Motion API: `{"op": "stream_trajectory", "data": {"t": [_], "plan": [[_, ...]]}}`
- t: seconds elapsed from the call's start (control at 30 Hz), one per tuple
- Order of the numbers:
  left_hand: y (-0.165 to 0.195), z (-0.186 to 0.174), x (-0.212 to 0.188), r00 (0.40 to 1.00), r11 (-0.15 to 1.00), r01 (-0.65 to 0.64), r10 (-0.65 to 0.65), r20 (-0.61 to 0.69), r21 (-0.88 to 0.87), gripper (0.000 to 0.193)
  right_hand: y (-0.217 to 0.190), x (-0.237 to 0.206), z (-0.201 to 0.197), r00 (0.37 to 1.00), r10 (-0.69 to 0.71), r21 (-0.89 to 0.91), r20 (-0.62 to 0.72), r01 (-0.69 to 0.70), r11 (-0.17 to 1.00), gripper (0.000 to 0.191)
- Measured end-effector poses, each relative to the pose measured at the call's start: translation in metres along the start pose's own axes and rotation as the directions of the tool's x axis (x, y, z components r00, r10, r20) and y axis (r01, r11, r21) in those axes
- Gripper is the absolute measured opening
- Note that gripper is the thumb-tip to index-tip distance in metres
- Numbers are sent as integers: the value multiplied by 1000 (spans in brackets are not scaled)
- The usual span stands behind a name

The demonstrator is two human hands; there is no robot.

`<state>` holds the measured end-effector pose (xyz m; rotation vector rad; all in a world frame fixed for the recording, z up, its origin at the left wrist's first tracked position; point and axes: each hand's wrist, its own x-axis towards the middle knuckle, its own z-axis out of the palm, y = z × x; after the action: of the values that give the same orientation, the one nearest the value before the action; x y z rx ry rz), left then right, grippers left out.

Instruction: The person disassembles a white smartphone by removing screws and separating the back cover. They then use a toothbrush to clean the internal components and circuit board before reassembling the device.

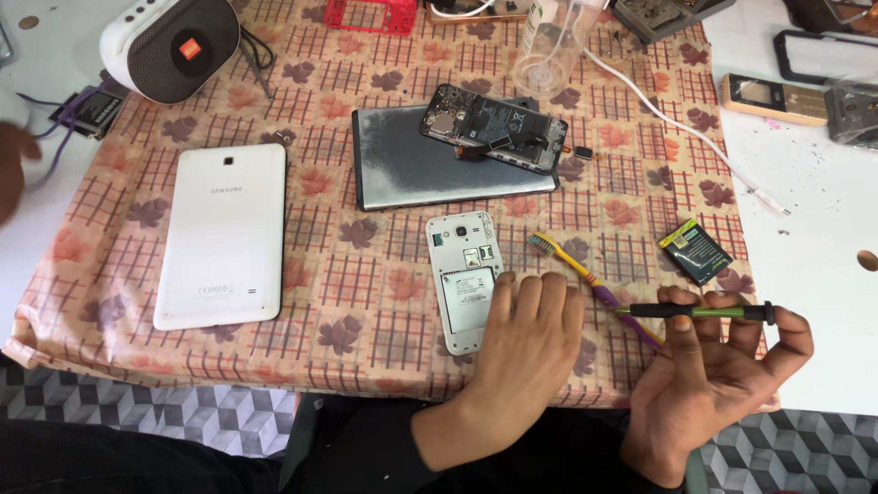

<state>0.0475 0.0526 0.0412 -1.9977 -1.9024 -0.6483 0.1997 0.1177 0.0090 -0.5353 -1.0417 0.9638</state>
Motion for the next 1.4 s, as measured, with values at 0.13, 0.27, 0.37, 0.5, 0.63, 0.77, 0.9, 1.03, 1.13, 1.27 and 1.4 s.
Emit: {"op": "stream_trajectory", "data": {"t": [0.13,0.27,0.37,0.5,0.63,0.77,0.9,1.03,1.13,1.27,1.4], "plan": [[5,11,14,999,997,49,-50,18,58,24,4,-7,-7,999,-33,-76,11,33,997,62],[8,19,19,996,996,80,-79,-39,31,26,4,-9,-7,999,-49,-135,24,52,989,62],[6,18,16,995,997,75,-75,-62,-12,26,5,-8,-7,998,-61,-145,25,64,987,61],[-5,16,11,997,996,50,-54,-63,-69,21,7,-9,-10,995,-82,-166,53,90,982,60],[-11,18,9,996,998,44,-46,-75,-37,29,9,-10,-15,992,-99,-220,82,115,969,60],[-10,22,4,999,997,41,-40,12,-68,24,10,-10,-15,988,-104,-235,109,128,964,61],[-13,27,2,982,985,150,-159,-105,-91,41,9,-9,-12,987,-94,-248,132,125,961,61],[-25,27,-7,981,980,183,-187,-44,-72,46,5,-9,-10,985,-80,-280,151,120,953,61],[-40,23,-18,992,988,125,-127,-13,-90,39,5,-8,-11,981,-86,-294,171,135,946,61],[-60,15,-24,999,987,34,-31,24,-158,36,7,-8,-12,981,-86,-277,172,132,952,60],[-65,9,-23,991,980,132,-130,25,-149,51,8,-7,-12,980,-90,-273,179,137,952,60]]}}
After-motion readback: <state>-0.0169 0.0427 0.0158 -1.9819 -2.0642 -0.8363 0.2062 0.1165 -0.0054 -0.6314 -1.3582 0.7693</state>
